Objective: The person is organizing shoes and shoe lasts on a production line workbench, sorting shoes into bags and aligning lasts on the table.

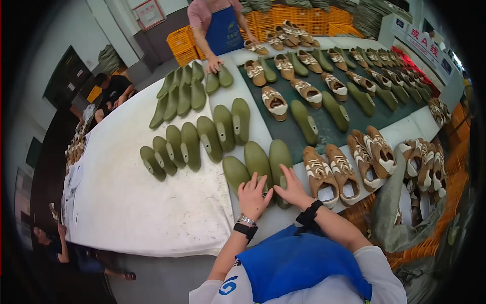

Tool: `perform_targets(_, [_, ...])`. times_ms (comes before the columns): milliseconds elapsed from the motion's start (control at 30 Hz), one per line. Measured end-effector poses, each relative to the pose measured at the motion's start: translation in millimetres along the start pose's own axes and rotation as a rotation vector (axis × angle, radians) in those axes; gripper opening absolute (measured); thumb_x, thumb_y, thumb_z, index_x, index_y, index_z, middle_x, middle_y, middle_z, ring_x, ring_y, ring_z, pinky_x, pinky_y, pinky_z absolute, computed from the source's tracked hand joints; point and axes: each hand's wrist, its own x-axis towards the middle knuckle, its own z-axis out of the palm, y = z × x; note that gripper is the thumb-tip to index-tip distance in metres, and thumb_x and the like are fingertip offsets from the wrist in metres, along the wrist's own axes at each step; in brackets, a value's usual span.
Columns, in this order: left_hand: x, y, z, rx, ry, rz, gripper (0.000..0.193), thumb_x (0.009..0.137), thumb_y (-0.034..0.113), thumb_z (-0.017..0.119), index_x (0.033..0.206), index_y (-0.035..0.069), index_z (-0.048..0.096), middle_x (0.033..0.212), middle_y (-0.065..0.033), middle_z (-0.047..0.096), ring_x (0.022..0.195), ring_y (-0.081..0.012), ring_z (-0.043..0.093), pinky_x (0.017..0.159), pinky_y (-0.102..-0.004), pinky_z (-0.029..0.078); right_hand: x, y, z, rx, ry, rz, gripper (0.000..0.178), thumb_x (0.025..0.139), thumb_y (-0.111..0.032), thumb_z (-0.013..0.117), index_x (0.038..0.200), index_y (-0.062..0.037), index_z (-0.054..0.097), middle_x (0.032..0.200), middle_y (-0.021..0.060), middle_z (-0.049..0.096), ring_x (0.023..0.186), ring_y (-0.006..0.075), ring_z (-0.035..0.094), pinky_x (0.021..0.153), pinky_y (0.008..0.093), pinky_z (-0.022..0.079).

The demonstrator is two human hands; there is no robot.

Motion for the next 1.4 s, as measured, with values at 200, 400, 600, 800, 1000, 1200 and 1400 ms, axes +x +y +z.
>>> perform_targets(200, [0, 0, 2, -0.032, 0.009, -0.011, 0.044, 0.078, 0.034, 0.064, 0.117, 0.014, 0.058, 0.125, -0.0142, 0.053, 0.101, -0.0256, 0.057, 0.094, -0.0447, 0.036, 1, 3, 4, -0.011, 0.02, 0.138, 0.084, 0.074, -0.037, 0.067, 0.137, 0.0005, 0.026, 0.134, 0.0288, 0.037, 0.121, 0.0412, 0.041, 0.098, 0.0429, 0.038])
perform_targets(400, [0, 0, 2, -0.056, 0.016, -0.018, 0.043, 0.078, 0.033, 0.064, 0.116, 0.013, 0.058, 0.125, -0.0149, 0.053, 0.1, -0.0266, 0.057, 0.094, -0.0442, 0.036, -1, -3, -1, -0.14, 0.009, 0.178, 0.083, 0.073, -0.04, 0.068, 0.131, 0.0078, 0.034, 0.123, 0.0267, 0.049, 0.112, 0.0369, 0.051, 0.093, 0.0407, 0.042])
perform_targets(600, [-1, -1, 1, -0.057, 0.014, -0.02, 0.043, 0.078, 0.033, 0.064, 0.116, 0.013, 0.058, 0.125, -0.0155, 0.053, 0.1, -0.0266, 0.057, 0.094, -0.0438, 0.036, -1, -8, -5, -0.095, -0.013, 0.183, 0.082, 0.071, -0.044, 0.069, 0.125, 0.0104, 0.042, 0.117, 0.0265, 0.052, 0.108, 0.036, 0.053, 0.091, 0.0394, 0.044])
perform_targets(800, [0, 2, 2, -0.038, -0.001, -0.017, 0.044, 0.078, 0.034, 0.064, 0.117, 0.013, 0.058, 0.125, -0.0154, 0.053, 0.098, -0.0264, 0.058, 0.094, -0.0432, 0.035, -5, 3, 1, -0.195, 0.043, 0.273, 0.092, 0.069, -0.055, 0.067, 0.127, 0.0113, 0.04, 0.119, 0.0266, 0.048, 0.108, 0.0369, 0.051, 0.092, 0.0372, 0.042])
perform_targets(1000, [-2, 0, 0, -0.023, -0.003, -0.006, 0.045, 0.077, 0.033, 0.064, 0.117, 0.014, 0.058, 0.125, -0.0154, 0.053, 0.096, -0.0261, 0.059, 0.093, -0.0427, 0.036, 0, 1, -11, -0.06, -0.12, 0.357, 0.097, 0.065, -0.062, 0.065, 0.129, 0.0066, 0.039, 0.116, 0.0267, 0.047, 0.106, 0.0382, 0.053, 0.089, 0.0391, 0.045])
perform_targets(1200, [0, 2, 3, -0.013, -0.01, 0.008, 0.046, 0.076, 0.033, 0.065, 0.117, 0.013, 0.057, 0.126, -0.0154, 0.053, 0.095, -0.026, 0.059, 0.093, -0.0427, 0.036, 10, 7, -23, -0.034, -0.257, 0.358, 0.102, 0.064, -0.064, 0.066, 0.128, 0.01, 0.038, 0.116, 0.0342, 0.049, 0.111, 0.0406, 0.049, 0.095, 0.0385, 0.041])
perform_targets(1400, [0, 3, 3, -0.017, -0.023, 0.012, 0.046, 0.076, 0.031, 0.066, 0.116, 0.013, 0.057, 0.125, -0.0155, 0.053, 0.103, -0.0271, 0.056, 0.092, -0.0426, 0.036, 25, 17, -20, -0.068, -0.312, 0.371, 0.108, 0.06, -0.07, 0.062, 0.13, 0.0088, 0.037, 0.124, 0.0321, 0.046, 0.117, 0.0403, 0.047, 0.096, 0.0373, 0.041])
